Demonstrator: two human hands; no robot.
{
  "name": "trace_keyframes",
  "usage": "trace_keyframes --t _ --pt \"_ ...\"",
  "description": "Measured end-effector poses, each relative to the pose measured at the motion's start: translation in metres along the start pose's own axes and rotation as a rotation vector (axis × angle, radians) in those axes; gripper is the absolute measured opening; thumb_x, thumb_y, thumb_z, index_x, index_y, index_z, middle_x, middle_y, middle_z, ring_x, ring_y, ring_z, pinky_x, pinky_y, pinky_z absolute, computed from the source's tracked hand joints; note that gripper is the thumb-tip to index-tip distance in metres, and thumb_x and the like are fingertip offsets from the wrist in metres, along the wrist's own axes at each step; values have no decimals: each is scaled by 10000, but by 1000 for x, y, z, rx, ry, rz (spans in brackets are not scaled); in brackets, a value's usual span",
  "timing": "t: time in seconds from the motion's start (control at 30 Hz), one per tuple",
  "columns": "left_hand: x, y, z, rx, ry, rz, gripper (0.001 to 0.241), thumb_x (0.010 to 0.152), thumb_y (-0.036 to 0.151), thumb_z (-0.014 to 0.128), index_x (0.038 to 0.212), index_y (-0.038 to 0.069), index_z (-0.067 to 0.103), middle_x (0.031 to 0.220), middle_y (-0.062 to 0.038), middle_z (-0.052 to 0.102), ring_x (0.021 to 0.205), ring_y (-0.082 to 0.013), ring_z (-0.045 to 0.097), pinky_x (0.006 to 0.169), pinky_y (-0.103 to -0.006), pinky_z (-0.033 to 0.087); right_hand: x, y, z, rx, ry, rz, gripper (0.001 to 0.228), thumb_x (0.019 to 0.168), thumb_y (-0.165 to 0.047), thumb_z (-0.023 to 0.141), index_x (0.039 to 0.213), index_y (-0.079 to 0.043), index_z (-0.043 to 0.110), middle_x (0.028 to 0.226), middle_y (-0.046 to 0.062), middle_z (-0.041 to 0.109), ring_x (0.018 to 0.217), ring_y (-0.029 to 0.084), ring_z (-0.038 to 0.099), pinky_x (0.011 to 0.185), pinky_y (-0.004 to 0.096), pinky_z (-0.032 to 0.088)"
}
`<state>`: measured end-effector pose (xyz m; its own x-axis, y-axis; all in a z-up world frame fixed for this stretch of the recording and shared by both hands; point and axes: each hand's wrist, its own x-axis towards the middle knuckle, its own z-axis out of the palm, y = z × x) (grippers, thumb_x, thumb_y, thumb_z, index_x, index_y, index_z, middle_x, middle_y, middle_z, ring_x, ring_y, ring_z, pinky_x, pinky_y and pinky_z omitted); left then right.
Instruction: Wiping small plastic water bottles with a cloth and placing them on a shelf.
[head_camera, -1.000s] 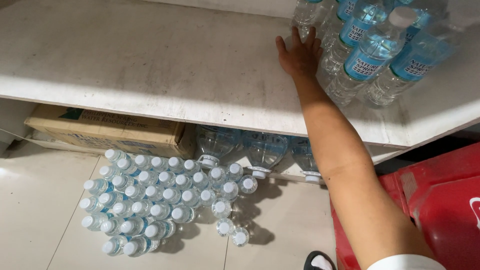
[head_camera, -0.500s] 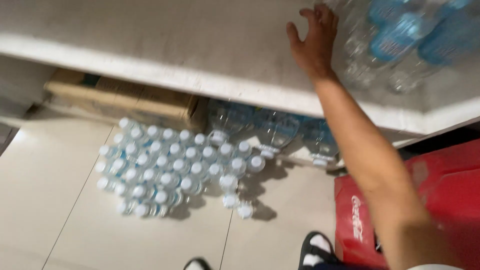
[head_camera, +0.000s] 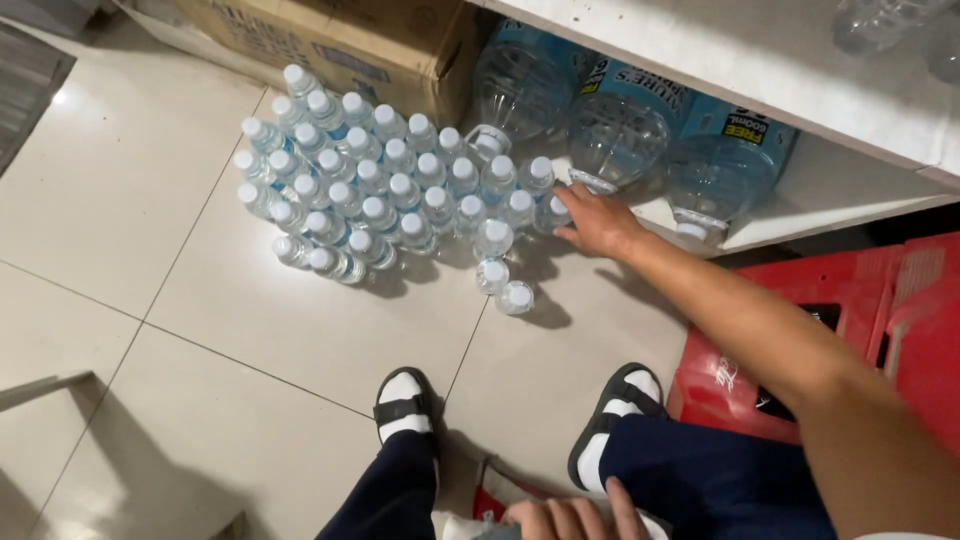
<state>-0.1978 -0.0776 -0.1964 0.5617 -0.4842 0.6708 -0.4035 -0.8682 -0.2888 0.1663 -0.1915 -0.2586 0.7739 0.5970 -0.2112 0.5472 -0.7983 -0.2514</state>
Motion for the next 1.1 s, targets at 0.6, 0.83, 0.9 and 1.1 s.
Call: trace_keyframes --t 0.6,0.83,0.9,1.1 --pt "172 -98 -69 -582 -1430 -8 731 816 251 790 1411 -46 488 1230 -187 674 1125 -357 654 906 -547 497 -124 -34 -287 292 141 -105 414 976 -300 678 1320 -81 607 1243 137 668 1000 198 714 916 358 602" --pt "165 -87 -27 -579 -1395 -64 320 819 189 732 1126 101 757 1150 -115 748 1065 -277 730 818 -414 606 -139 -94 -263 1226 497 -527 425 1047 -218 717 1345 16 525 1234 212 665 1161 238 733 1051 403 648" --pt "166 -91 -18 -609 -1377 -93 319 842 246 734 1121 89 749 1157 -135 748 1072 -298 723 851 -416 594 -143 -108 -254 1532 469 -360 446 967 -312 753 1272 -55 554 1048 156 724 916 236 774 797 397 687" --pt "184 -139 -16 -770 -1206 -341 654 829 416 785 1297 37 531 1134 -205 721 1064 -373 694 913 -456 550 -176 -95 -234 1664 559 -247 496 1029 -487 617 1258 -50 566 1000 133 707 818 227 743 717 371 648"
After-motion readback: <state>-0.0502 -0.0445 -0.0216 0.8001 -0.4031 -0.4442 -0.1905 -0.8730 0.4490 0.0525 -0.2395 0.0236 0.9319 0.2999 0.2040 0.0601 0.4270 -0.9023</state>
